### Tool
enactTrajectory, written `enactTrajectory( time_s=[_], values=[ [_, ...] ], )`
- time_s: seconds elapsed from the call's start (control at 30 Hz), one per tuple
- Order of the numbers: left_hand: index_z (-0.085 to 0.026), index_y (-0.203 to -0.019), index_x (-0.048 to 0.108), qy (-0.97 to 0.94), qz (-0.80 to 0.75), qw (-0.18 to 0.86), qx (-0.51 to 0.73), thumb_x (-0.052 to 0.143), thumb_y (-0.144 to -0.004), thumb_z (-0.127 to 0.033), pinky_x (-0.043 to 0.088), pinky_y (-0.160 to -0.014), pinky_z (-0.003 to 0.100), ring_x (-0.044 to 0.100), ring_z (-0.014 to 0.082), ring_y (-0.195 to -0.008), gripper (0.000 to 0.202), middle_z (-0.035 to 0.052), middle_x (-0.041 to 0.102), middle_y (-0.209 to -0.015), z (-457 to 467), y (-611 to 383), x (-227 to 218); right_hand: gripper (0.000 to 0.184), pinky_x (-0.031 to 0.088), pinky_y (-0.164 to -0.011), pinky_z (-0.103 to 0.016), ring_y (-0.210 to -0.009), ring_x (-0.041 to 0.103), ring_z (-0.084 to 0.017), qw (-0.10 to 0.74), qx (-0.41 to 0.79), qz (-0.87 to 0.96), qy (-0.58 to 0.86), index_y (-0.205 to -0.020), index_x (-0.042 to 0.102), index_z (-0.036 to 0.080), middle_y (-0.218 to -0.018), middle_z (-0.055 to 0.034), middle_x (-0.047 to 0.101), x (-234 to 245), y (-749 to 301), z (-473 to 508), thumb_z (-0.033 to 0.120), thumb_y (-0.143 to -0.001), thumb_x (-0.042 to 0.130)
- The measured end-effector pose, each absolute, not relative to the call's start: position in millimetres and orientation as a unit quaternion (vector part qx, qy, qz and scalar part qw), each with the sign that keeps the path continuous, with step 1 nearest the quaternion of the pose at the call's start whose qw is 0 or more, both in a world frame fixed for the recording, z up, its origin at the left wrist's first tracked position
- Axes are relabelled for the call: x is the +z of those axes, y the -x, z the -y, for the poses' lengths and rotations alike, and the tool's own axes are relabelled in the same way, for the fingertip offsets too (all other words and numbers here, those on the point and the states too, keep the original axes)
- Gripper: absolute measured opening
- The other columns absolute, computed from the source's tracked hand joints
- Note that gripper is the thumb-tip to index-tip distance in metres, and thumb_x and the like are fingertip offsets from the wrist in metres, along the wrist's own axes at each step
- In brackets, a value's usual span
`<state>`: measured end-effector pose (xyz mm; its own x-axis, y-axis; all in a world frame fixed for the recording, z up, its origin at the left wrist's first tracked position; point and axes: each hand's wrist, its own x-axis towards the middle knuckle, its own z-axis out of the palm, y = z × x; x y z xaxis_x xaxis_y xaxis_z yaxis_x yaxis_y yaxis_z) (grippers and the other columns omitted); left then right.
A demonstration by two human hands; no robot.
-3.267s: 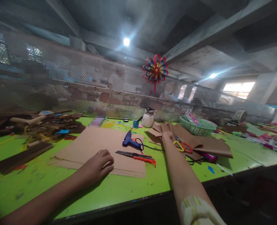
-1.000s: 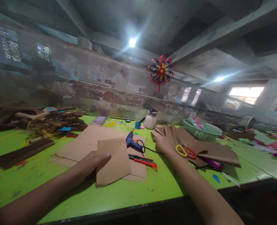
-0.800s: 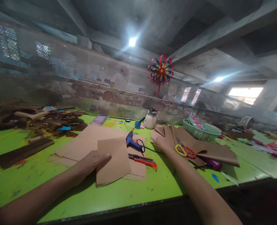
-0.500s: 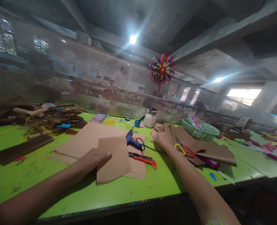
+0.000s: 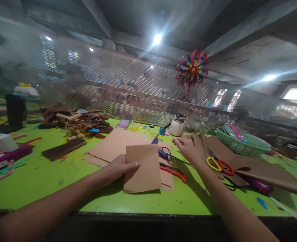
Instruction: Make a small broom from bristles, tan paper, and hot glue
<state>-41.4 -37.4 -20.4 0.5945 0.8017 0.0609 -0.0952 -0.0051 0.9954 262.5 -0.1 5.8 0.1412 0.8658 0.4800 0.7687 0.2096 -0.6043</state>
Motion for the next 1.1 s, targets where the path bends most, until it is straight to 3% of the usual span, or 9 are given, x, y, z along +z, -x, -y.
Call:
enactTrajectory(
  time_s=[0.07,0.17,0.23,0.43,0.57,0.73,0.83,0.97,1.1],
  values=[
    [-0.009,-0.108,0.064,-0.608,-0.294,0.65,0.347,0.071,-0.071,-0.039,0.053,-0.076,0.041,0.066,0.0301,-0.089,0.048,0.0182,0.07,-0.103,34.2,43.9,-18.7,0.04,0.051,-0.067,-0.031,-0.073,0.065,-0.02,0.416,0.128,0.698,0.569,-0.084,0.072,0.017,-0.082,-0.0066,0.071,8.9,-231.7,17.9,0.05,-0.084,0.05],
    [-0.011,-0.107,0.065,-0.567,-0.318,0.641,0.408,0.072,-0.071,-0.04,0.054,-0.076,0.042,0.066,0.0288,-0.089,0.046,0.0161,0.07,-0.101,25.6,49.4,-12.8,0.031,0.052,-0.066,-0.03,-0.077,0.064,-0.019,0.409,0.363,0.715,0.435,-0.094,0.071,0.018,-0.084,-0.005,0.07,8.5,-182.9,37.9,0.043,-0.078,0.062],
    [-0.011,-0.105,0.065,-0.538,-0.317,0.62,0.475,0.074,-0.071,-0.036,0.053,-0.08,0.039,0.066,0.0259,-0.09,0.043,0.0146,0.07,-0.103,18.5,52.8,-8.7,0.027,0.051,-0.058,-0.03,-0.06,0.062,-0.016,0.422,0.456,0.675,0.397,-0.078,0.07,0.014,-0.066,-0.0038,0.067,5.9,-160.3,40.5,0.038,-0.066,0.073],
    [-0.01,-0.101,0.064,-0.473,-0.326,0.56,0.597,0.075,-0.067,-0.029,0.054,-0.075,0.033,0.067,0.0209,-0.081,0.04,0.0104,0.071,-0.099,-7.3,62.1,-6.9,0.036,0.049,-0.06,-0.026,-0.058,0.06,-0.012,0.555,0.367,0.607,0.435,-0.08,0.067,0.014,-0.068,-0.0034,0.067,5.9,-178.2,18.5,0.05,-0.074,0.065],
    [-0.012,-0.098,0.064,-0.436,-0.362,0.512,0.646,0.071,-0.069,-0.028,0.054,-0.072,0.028,0.066,0.0175,-0.08,0.034,0.0071,0.071,-0.098,-13.6,65.3,-6.0,0.042,0.047,-0.055,-0.025,-0.056,0.057,-0.012,0.566,0.314,0.603,0.466,-0.068,0.068,0.014,-0.063,-0.0038,0.066,2.1,-202.7,22.3,0.055,-0.07,0.067],
    [-0.009,-0.1,0.064,-0.529,-0.382,0.585,0.481,0.075,-0.065,-0.039,0.052,-0.049,0.033,0.066,0.0261,-0.066,0.047,0.0142,0.071,-0.084,8.9,53.6,-11.3,0.043,0.051,-0.058,-0.028,-0.067,0.063,-0.018,0.49,0.379,0.642,0.452,-0.084,0.072,0.013,-0.075,-0.007,0.07,-19.5,-175.7,47.8,0.054,-0.076,0.063],
    [-0.008,-0.103,0.061,-0.626,-0.4,0.566,0.357,0.066,-0.072,-0.049,0.045,-0.044,0.027,0.065,0.0226,-0.061,0.051,0.0149,0.07,-0.084,17.8,45.7,-19.2,0.042,0.053,-0.068,-0.032,-0.074,0.065,-0.02,0.477,0.481,0.598,0.428,-0.097,0.068,0.012,-0.086,-0.0082,0.072,-32.8,-155.3,58.7,0.046,-0.073,0.07],
    [-0.008,-0.093,0.064,-0.791,-0.365,0.415,0.265,0.045,-0.085,-0.051,0.045,-0.052,0.026,0.06,0.0168,-0.06,0.048,0.0107,0.066,-0.075,16.2,48.1,-21.8,0.046,0.053,-0.077,-0.04,-0.08,0.068,-0.025,0.511,0.554,0.515,0.408,-0.104,0.066,0.009,-0.093,-0.0127,0.072,-39.8,-157.9,61.5,0.041,-0.071,0.073],
    [-0.014,-0.095,0.069,-0.866,-0.336,0.308,0.206,0.063,-0.074,-0.042,0.046,-0.072,0.029,0.06,0.0196,-0.077,0.036,0.008,0.066,-0.085,14.2,60.0,-12.3,0.039,0.053,-0.079,-0.041,-0.085,0.068,-0.026,0.587,0.498,0.462,0.44,-0.101,0.067,0.012,-0.098,-0.0126,0.072,-38.0,-177.9,57.7,0.036,-0.071,0.073]
  ],
)
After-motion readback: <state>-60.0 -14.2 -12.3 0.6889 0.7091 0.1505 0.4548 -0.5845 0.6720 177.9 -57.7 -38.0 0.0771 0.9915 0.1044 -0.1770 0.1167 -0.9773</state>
